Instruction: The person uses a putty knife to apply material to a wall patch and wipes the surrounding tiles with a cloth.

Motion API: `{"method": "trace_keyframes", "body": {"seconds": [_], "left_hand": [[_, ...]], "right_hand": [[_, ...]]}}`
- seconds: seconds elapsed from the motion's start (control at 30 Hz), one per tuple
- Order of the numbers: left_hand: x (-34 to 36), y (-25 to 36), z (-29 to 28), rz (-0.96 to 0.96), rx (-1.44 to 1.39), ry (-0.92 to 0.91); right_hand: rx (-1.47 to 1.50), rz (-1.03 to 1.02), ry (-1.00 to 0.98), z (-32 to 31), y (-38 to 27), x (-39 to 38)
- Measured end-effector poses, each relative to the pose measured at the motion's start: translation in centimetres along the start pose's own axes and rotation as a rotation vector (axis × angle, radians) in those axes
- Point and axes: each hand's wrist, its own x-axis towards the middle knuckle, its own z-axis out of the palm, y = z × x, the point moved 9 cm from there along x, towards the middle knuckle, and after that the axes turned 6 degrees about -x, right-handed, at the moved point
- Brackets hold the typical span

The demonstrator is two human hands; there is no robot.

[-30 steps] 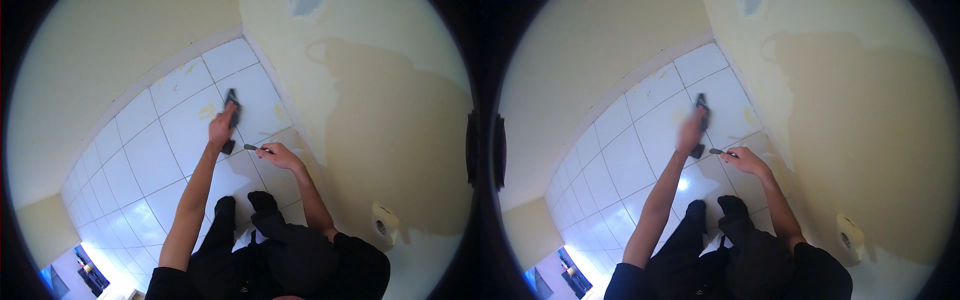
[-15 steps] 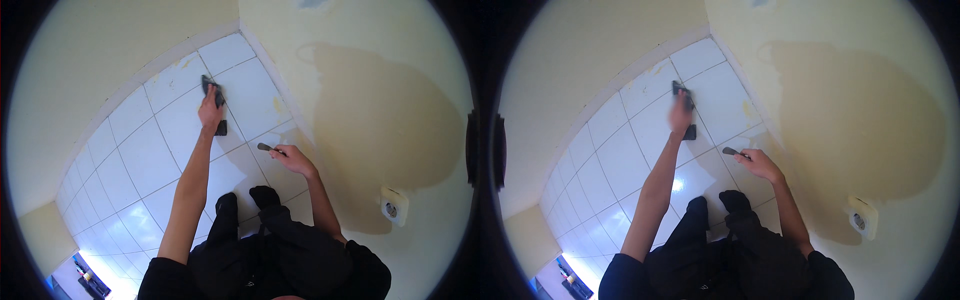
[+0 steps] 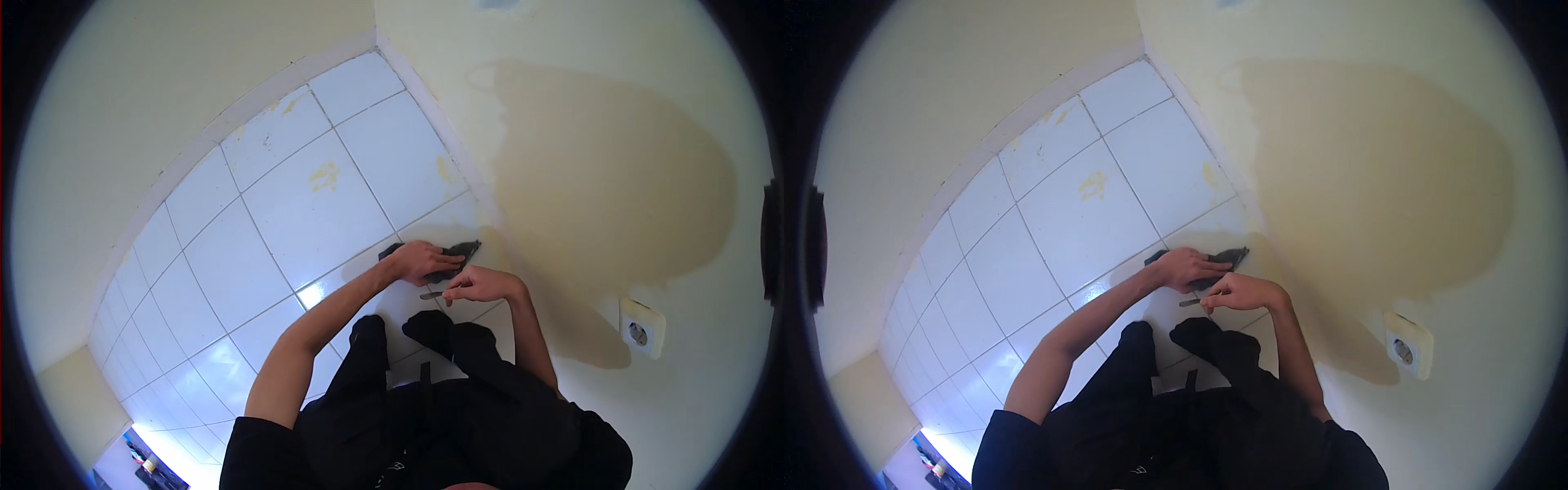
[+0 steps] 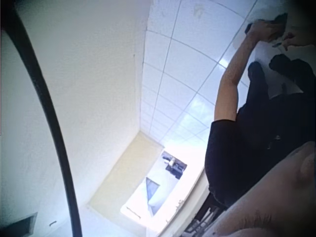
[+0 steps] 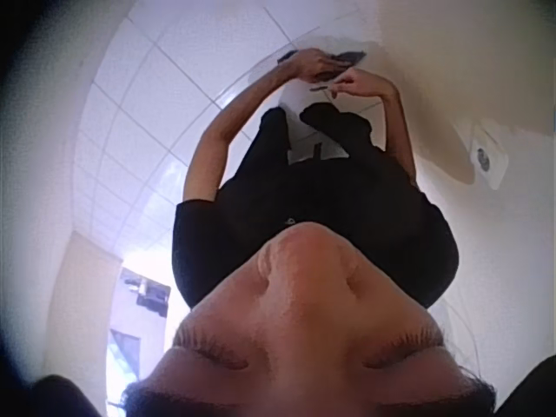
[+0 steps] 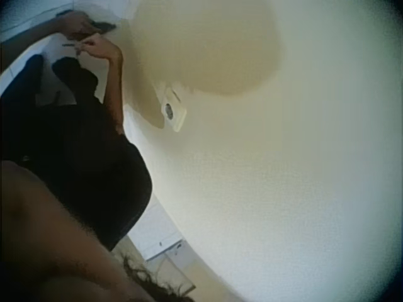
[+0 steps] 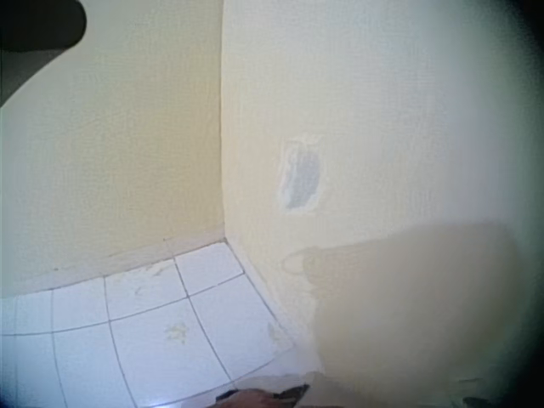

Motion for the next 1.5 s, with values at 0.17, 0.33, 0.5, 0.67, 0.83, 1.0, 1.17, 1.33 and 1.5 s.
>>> {"method": "trace_keyframes", "body": {"seconds": [0.17,0.33,0.5,0.67,0.83,1.0,1.17,1.33,1.5], "left_hand": [[-0.8,1.0,1.2,0.109,0.018,0.024],[-0.3,-2.9,-2.0,0.067,0.183,0.055],[-1.0,-12.4,-13.1,-0.524,0.205,0.481],[-5.0,-18.9,-17.2,-1.138,0.063,0.754],[-0.2,-16.0,-13.3,-0.742,0.075,0.638],[2.6,-6.6,-5.6,-0.304,-0.163,0.103],[-1.9,-2.5,-0.6,-0.134,-0.093,-0.085],[-5.0,-2.9,-2.3,-0.066,0.174,-0.142],[-6.6,-6.6,-7.6,-0.428,0.188,0.340]], "right_hand": [[0.072,0.071,0.029,0.2,2.1,-1.4],[0.241,-0.085,0.490,-3.8,1.5,-0.7],[0.184,-0.120,0.538,-4.8,1.4,-0.6],[0.163,-0.095,0.558,-5.1,1.2,-0.6],[0.151,-0.120,0.501,-4.3,2.2,-0.6],[0.118,-0.045,0.280,-3.8,1.7,-1.1],[0.136,-0.217,0.193,-3.5,-1.3,0.4],[0.019,-0.097,0.562,-6.3,1.6,1.7],[-0.204,0.161,0.824,-8.9,3.2,0.8]]}}
